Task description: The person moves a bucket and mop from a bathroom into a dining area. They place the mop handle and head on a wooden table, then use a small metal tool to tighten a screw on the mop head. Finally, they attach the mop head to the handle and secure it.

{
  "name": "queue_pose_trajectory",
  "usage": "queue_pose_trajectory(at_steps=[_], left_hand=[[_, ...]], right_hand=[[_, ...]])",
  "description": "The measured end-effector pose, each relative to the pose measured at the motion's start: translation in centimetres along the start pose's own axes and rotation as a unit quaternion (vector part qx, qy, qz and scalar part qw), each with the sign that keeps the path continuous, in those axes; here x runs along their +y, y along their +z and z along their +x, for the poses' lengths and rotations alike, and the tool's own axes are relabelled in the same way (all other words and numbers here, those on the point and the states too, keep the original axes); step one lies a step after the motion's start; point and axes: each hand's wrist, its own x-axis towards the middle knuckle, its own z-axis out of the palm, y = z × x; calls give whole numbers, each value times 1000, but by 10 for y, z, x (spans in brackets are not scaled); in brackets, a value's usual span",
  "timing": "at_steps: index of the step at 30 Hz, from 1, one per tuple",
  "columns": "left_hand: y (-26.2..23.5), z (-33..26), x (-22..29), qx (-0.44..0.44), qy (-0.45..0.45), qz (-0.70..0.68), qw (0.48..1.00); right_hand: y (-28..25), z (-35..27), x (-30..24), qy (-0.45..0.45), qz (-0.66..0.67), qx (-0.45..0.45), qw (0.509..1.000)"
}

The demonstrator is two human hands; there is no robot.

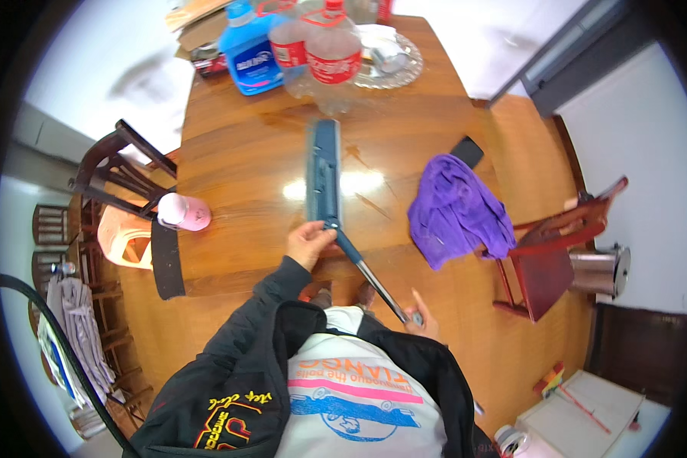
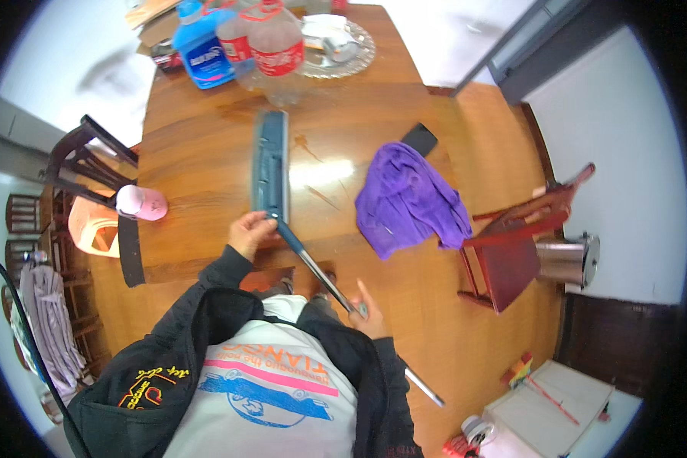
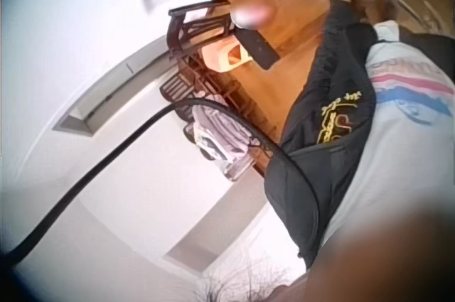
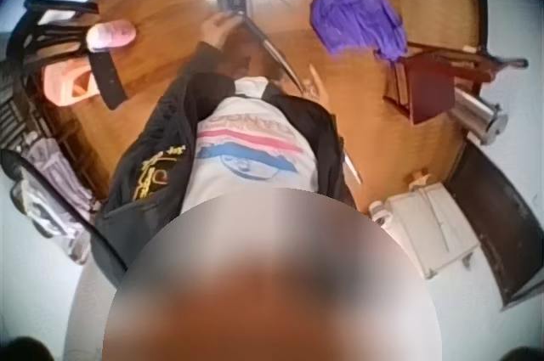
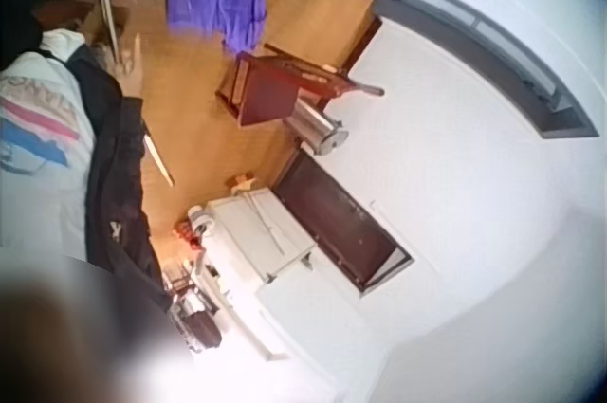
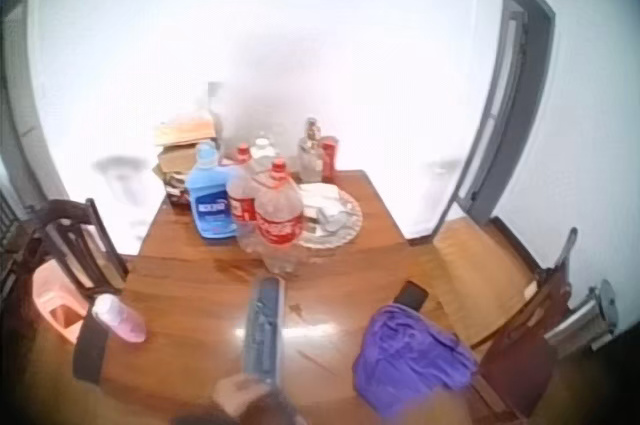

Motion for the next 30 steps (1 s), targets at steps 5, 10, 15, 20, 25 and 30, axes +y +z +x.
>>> queue_pose_trajectory(at_steps=[5, 10, 15, 20, 25, 30], left_hand=[[-12, 2, -8, 6, 39, 30, 999], [6, -15, -5, 1, 74, 111, 991], [17, -22, -5, -37, 90, 128, 987], [17, -21, -9, -29, 91, 130, 987], [9, -19, -16, -21, 77, 102, 992], [6, -20, -19, -3, 41, 90, 995]], right_hand=[[-9, 26, -17, -101, 428, -42, 897], [-10, 25, -80, -157, 437, -54, 884], [-4, 30, -97, -176, 416, -72, 889], [11, 39, -98, -168, 391, -116, 897], [36, 54, -97, -91, 330, -90, 935], [75, 77, -101, -193, 54, -3, 980]])
